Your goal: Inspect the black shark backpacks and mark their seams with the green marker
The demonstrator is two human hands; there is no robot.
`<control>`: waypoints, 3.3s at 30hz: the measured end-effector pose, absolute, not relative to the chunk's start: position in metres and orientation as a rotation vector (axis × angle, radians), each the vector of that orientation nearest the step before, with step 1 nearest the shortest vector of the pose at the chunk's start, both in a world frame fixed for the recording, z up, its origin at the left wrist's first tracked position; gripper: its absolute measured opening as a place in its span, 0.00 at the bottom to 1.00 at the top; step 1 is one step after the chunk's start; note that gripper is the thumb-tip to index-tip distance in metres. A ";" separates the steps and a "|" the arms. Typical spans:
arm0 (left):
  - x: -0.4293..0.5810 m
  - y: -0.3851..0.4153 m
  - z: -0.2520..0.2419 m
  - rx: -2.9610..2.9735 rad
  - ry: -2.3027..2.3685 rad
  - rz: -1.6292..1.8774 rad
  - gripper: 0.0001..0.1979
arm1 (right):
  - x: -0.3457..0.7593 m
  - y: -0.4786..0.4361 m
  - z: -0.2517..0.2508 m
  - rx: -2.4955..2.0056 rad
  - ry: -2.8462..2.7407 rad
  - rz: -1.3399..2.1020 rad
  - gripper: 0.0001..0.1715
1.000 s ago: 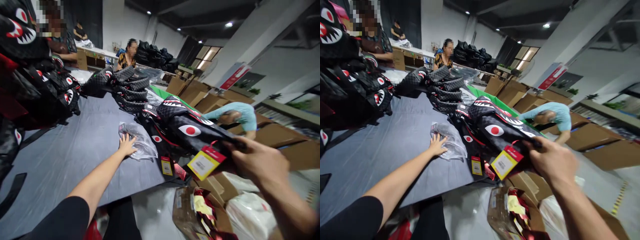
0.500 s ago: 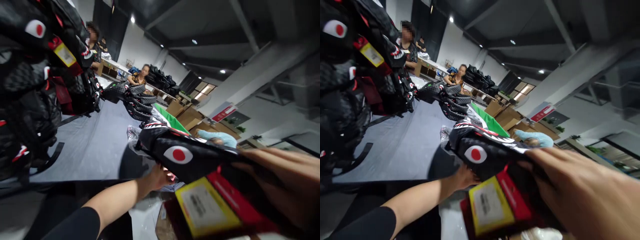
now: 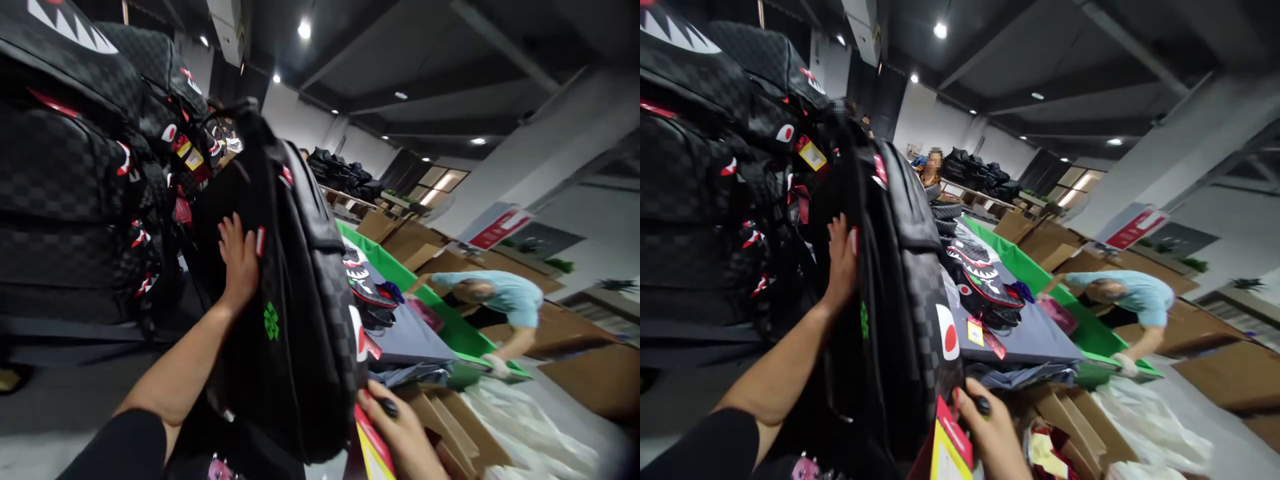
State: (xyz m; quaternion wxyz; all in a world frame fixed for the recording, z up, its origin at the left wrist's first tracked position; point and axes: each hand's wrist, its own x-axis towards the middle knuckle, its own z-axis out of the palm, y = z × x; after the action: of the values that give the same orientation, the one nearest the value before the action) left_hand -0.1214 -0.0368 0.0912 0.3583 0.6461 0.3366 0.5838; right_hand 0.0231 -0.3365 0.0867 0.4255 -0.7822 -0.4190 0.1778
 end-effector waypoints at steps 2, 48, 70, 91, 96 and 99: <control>-0.125 -0.040 0.076 1.912 1.009 1.401 0.32 | 0.031 -0.323 0.038 -1.942 -1.103 0.778 0.27; -0.053 -0.061 0.090 3.456 -0.207 0.572 0.35 | 0.044 -0.208 -0.018 -1.660 -1.004 0.060 0.32; -0.109 0.037 0.111 3.636 0.117 0.753 0.32 | 0.023 -0.160 -0.021 -2.011 -0.898 0.009 0.31; -0.065 -0.021 0.039 3.274 0.284 0.533 0.14 | 0.042 -0.180 -0.015 -1.256 -0.577 0.412 0.24; -0.068 -0.021 0.036 3.219 0.257 0.528 0.07 | 0.043 -0.173 -0.015 -1.343 -0.602 0.315 0.22; -0.068 -0.025 0.035 3.220 0.287 0.556 0.03 | 0.042 -0.169 -0.012 -1.346 -0.607 0.321 0.23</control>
State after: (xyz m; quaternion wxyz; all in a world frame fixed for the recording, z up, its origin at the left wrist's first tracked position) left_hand -0.0680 -0.0250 0.0352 -0.0692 0.9793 0.0873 0.1690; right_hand 0.0417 -0.1694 -0.0121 0.7278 -0.6109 -0.2756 0.1459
